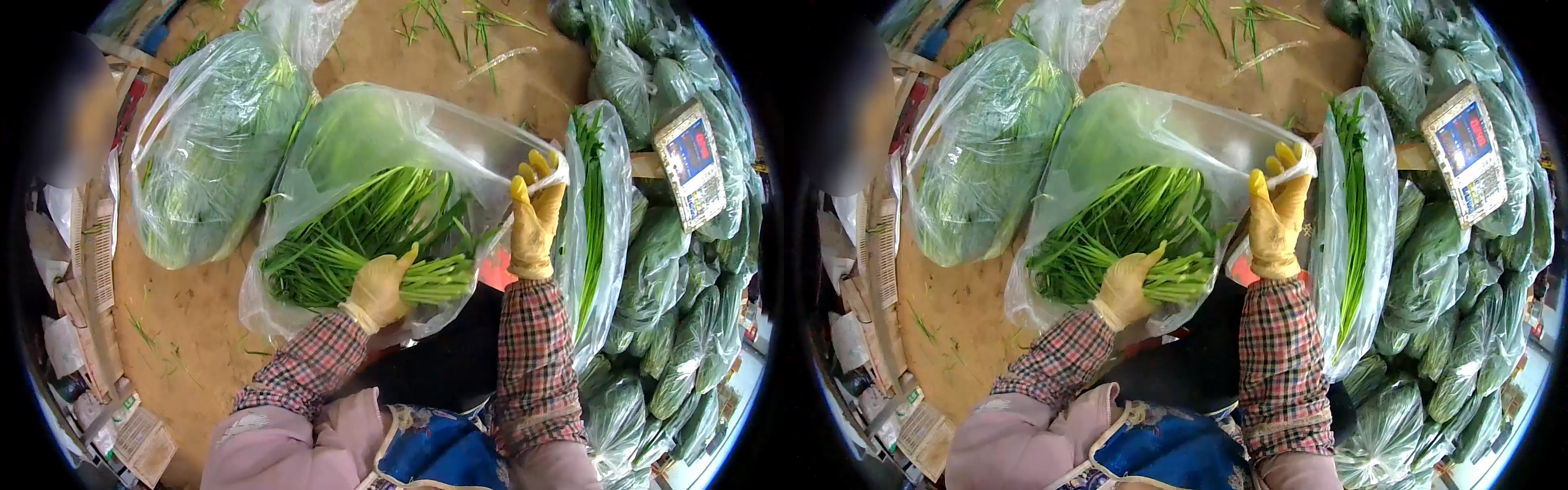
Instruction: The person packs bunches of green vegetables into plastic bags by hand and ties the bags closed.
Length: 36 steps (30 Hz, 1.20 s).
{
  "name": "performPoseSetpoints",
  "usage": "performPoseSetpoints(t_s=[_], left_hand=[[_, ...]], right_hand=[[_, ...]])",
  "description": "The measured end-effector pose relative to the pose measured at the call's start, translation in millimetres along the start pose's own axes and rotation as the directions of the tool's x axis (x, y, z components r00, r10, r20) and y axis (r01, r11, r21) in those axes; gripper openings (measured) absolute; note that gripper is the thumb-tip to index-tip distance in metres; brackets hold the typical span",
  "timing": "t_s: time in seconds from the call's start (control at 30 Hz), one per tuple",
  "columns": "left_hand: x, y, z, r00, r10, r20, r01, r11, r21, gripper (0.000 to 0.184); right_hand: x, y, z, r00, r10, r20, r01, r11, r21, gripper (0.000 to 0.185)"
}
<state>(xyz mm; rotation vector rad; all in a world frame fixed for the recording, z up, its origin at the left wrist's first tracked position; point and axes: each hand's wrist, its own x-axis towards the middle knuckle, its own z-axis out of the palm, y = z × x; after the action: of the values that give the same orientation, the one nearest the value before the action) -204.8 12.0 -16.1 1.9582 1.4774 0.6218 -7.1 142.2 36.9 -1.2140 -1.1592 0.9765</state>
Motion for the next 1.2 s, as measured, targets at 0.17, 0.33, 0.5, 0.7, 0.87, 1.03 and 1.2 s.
performPoseSetpoints(t_s=[0.17,0.33,0.5,0.7,0.87,1.03,1.2], left_hand=[[-7,-33,-18,0.84,-0.528,0.124,0.191,0.073,-0.979,0.045],[-3,-48,-97,0.861,-0.467,-0.202,0.106,0.553,-0.827,0.052],[-35,-96,-136,0.845,-0.444,-0.298,-0.039,0.505,-0.862,0.055],[-67,-111,-142,0.843,-0.466,-0.271,-0.016,0.481,-0.877,0.055],[-70,-91,-135,0.888,-0.39,-0.244,-0.036,0.47,-0.882,0.054],[-81,-91,-135,0.91,-0.395,-0.125,0.032,0.368,-0.929,0.056],[-89,-97,-150,0.926,-0.363,-0.101,0.046,0.376,-0.925,0.056]], right_hand=[[-2,0,-4,0.998,0.059,-0.038,-0.058,0.998,0.026,0.058],[-7,16,-10,0.998,0.059,-0.037,-0.061,0.996,-0.072,0.058],[-10,55,-39,0.987,0.139,-0.084,-0.149,0.98,-0.134,0.063],[-36,-32,-17,0.956,0.28,-0.083,-0.285,0.956,-0.066,0.021],[-67,-100,40,0.924,0.155,0.35,-0.153,0.988,-0.034,0.03],[-140,-53,110,0.393,0.549,0.738,0.443,0.59,-0.675,0.048],[-140,-42,80,0.107,0.436,0.893,0.549,0.723,-0.419,0.026]])
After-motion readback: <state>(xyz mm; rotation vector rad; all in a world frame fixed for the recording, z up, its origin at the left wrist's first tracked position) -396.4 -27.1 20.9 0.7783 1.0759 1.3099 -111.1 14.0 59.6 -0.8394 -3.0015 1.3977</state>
